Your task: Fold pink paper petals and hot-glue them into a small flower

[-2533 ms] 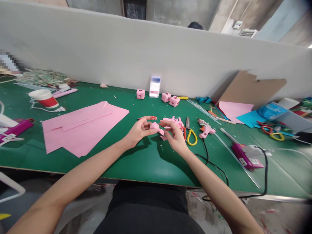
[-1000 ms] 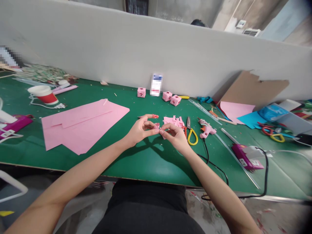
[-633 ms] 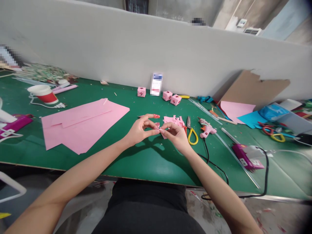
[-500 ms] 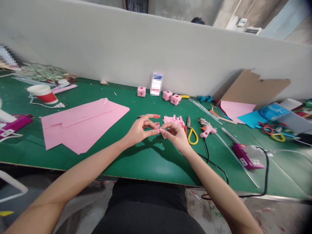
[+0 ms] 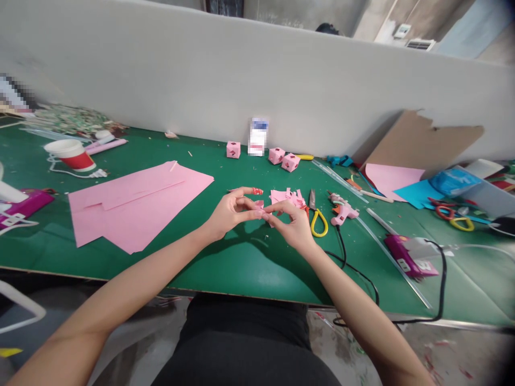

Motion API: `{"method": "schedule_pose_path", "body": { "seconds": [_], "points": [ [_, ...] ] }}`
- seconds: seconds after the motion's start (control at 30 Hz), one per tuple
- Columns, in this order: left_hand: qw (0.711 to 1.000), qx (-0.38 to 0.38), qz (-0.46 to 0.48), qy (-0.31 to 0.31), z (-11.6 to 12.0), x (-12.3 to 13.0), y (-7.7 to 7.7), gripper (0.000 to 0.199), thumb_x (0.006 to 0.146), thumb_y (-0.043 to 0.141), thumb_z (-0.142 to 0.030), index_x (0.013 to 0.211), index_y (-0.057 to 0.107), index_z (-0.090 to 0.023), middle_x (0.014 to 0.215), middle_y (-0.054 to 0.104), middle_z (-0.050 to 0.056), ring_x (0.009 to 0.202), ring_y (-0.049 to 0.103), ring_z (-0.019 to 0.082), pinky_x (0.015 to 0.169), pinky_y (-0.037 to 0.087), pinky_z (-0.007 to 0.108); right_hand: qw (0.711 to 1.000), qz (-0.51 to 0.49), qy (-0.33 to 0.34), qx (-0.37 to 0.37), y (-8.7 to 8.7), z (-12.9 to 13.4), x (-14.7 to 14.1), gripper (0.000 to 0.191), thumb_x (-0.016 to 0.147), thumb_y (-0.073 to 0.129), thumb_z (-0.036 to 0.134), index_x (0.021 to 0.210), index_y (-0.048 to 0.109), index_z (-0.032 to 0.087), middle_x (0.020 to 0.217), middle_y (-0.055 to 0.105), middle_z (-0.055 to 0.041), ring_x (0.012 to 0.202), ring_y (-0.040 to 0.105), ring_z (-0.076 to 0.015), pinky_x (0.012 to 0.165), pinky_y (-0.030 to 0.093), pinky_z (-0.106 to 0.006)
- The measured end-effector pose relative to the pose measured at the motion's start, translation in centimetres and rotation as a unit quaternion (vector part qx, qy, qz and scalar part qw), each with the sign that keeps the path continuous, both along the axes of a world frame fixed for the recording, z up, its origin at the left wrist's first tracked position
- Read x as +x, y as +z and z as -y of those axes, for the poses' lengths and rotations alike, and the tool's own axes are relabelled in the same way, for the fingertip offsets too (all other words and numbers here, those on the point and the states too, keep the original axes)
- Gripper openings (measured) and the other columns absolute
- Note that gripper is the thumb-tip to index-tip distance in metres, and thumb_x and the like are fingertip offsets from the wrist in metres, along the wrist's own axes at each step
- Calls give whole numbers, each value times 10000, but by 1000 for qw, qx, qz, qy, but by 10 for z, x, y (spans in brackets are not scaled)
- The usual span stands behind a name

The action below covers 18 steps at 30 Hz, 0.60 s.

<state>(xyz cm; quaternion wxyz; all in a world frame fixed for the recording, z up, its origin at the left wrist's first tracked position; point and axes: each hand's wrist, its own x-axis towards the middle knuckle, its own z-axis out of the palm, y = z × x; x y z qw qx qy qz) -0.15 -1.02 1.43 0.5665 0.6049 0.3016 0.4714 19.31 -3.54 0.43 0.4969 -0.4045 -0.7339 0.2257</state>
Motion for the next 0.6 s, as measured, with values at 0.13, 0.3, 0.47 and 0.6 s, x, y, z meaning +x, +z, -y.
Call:
{"method": "schedule_pose_path", "body": {
  "seconds": [0.13, 0.3, 0.47, 0.6],
  "points": [
    [999, 11, -32, -26, -2, -2, -1, 580, 695, 833, -252, 1207, 576, -155, 734, 725, -2, 897, 714, 202, 986, 486, 391, 1000, 24, 9, 12, 5, 1, 1, 113, 835, 730, 366, 833, 743, 254, 902, 746, -36, 915, 667, -217, 833, 517, -382],
    [997, 49, -46, -38, -4, -3, -1, 553, 723, 811, -278, 1212, 573, -178, 784, 714, 7, 841, 703, 176, 893, 523, 347, 999, 39, 1, 9, 8, 3, -1, 145, 845, 713, 389, 793, 720, 253, 835, 727, -34, 842, 656, -222, 819, 505, -399],
    [996, 51, -46, -58, -5, -6, 0, 514, 731, 802, -293, 1182, 585, -174, 852, 716, 40, 879, 692, 190, 855, 534, 348, 999, 14, 21, -39, 9, 6, 0, 179, 858, 687, 422, 817, 698, 248, 881, 716, -34, 863, 645, -223, 810, 486, -387],
    [996, 21, -43, -73, -5, -5, -1, 499, 722, 807, -264, 1161, 588, -172, 809, 715, 25, 830, 693, 177, 851, 529, 348, 996, 40, 50, -60, 10, 7, 0, 194, 887, 642, 413, 837, 669, 227, 869, 690, -30, 847, 622, -203, 807, 465, -361]
  ]
}}
